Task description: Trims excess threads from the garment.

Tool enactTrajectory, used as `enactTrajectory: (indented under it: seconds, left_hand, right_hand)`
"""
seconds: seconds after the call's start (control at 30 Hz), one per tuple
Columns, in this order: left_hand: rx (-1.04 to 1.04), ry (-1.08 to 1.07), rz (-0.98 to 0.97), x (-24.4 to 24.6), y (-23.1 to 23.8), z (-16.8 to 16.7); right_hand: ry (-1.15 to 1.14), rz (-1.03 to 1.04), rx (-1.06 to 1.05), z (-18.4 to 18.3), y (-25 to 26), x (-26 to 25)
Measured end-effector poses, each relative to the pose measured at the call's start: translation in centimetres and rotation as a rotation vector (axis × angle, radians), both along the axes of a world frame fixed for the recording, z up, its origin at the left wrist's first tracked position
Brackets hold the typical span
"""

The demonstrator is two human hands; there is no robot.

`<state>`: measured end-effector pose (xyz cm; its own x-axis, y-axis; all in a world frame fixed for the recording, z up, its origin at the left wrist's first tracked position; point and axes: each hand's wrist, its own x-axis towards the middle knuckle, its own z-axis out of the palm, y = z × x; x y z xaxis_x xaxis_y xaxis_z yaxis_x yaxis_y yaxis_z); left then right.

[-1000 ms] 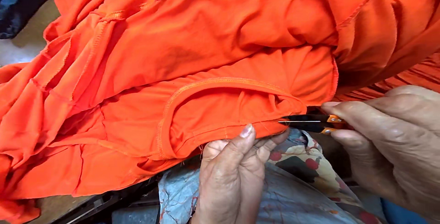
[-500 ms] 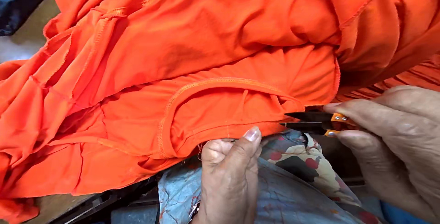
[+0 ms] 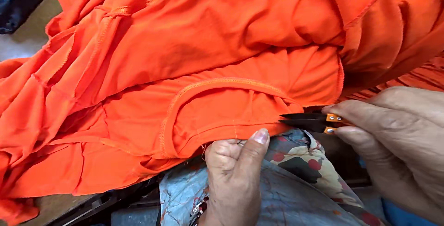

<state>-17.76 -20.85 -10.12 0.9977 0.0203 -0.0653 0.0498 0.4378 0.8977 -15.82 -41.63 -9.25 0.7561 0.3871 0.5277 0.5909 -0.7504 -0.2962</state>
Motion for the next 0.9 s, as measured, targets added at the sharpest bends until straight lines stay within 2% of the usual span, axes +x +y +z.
enactTrajectory:
  seconds: [0.4, 0.9]
  left_hand:
    - [0.214, -0.068, -0.007, -0.04, 0.26, -0.35]
    - [0.242, -0.069, -0.02, -0.1, 0.34, -0.37]
  right_hand:
    - [0.006, 0.063, -0.051, -0.07, 0.01, 0.48]
    - [0.033, 0.078, -0.061, 0.16, -0.26, 0.34]
